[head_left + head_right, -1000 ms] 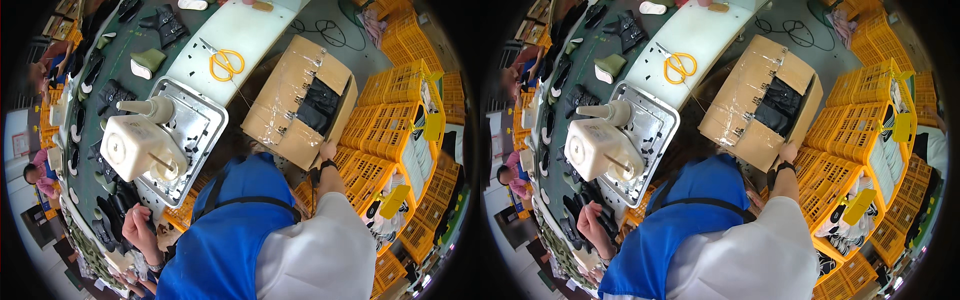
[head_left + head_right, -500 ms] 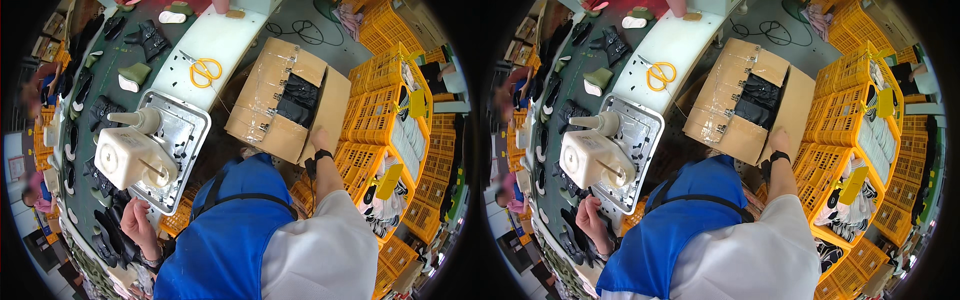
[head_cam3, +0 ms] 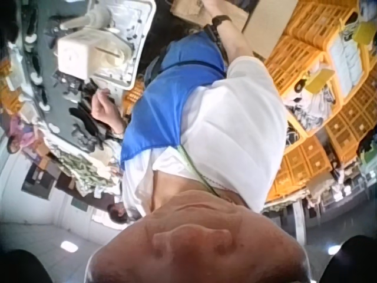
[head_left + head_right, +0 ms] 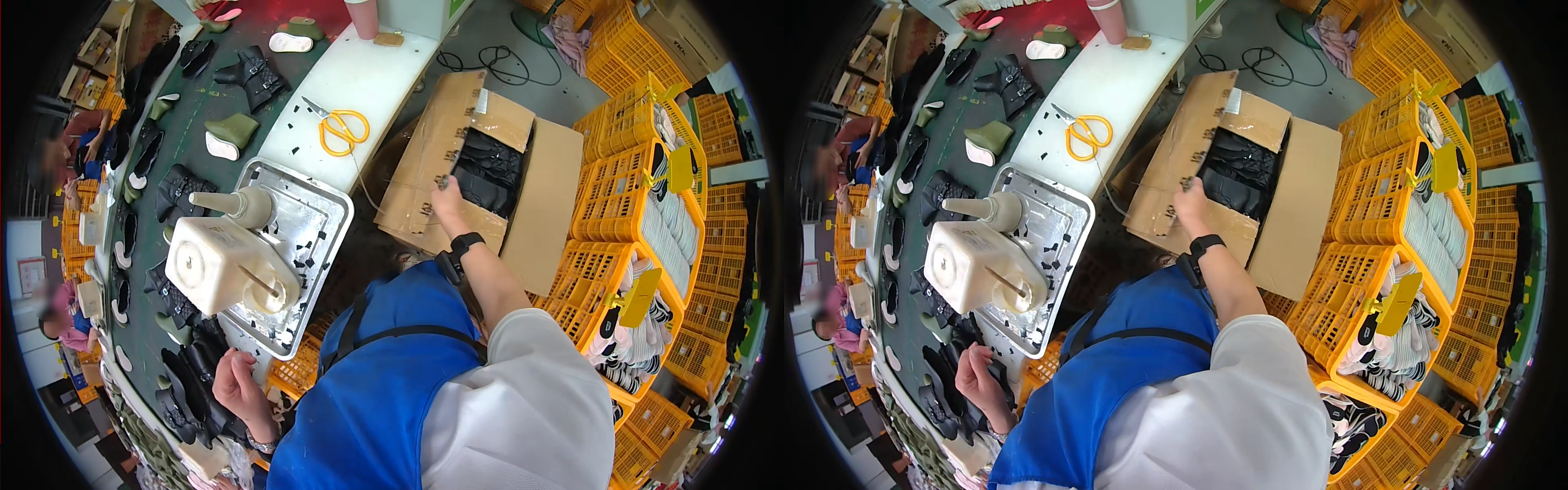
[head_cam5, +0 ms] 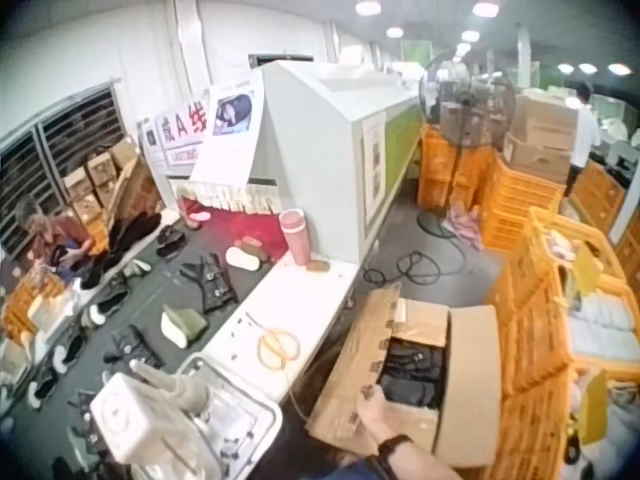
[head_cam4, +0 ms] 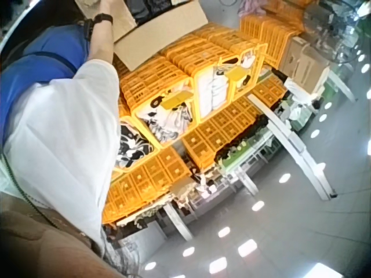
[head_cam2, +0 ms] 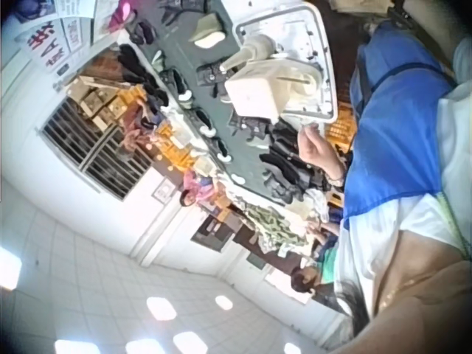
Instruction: The recorder prepares boot uppers by trimming excess material and applying adhesive to the base using a brush at a factory station.
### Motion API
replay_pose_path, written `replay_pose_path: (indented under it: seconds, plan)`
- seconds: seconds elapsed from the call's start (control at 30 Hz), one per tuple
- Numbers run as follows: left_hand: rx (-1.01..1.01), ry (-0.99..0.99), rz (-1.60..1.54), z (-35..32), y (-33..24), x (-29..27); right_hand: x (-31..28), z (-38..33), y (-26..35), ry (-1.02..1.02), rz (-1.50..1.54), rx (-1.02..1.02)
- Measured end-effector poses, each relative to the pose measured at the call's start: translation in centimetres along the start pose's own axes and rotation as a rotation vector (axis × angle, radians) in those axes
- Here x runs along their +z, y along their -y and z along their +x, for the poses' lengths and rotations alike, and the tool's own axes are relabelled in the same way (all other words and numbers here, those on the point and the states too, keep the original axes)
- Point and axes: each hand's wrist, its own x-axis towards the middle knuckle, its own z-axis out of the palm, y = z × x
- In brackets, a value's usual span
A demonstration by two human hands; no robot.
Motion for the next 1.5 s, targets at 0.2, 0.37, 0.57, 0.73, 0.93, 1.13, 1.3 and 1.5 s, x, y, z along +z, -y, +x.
replay_pose_path:
  seconds: [0.2, 0.37, 0.57, 0.73, 0.93, 1.13, 1.3, 1.5]
  plan:
    - [-0.002, 0.023, 0.009, -0.1, -0.3, 0.3, 3.9, 0.0, 4.6, 0.185, 0.317, -0.308]
    - [0.024, 0.034, 0.019, -0.4, -0.5, 0.6, 3.4, -1.2, 9.0, 0.717, 0.530, 0.257]
    - [0.067, 0.053, 0.022, -0.6, -0.7, 1.1, 2.5, -1.4, 7.3, 0.633, 0.528, 0.278]
    - [0.062, 0.046, 0.016, -0.6, -1.1, 1.4, -0.1, -0.8, 5.4, 0.600, 0.573, 0.258]
    - [0.091, 0.081, -0.007, -0.3, -1.6, 2.1, -4.1, 2.9, -2.2, 0.593, 0.230, 0.051]
    - [0.131, 0.112, 0.002, -0.6, -1.2, 1.5, -7.9, 0.8, -6.4, 0.295, -0.712, -0.345]
    - [0.164, 0.148, -0.019, -0.8, -0.3, 0.1, -8.7, 2.2, -4.5, 0.371, -0.887, -0.220]
    - [0.192, 0.166, -0.042, -1.4, 2.2, -2.9, -11.6, -1.3, -0.4, 0.502, -0.591, -0.397]
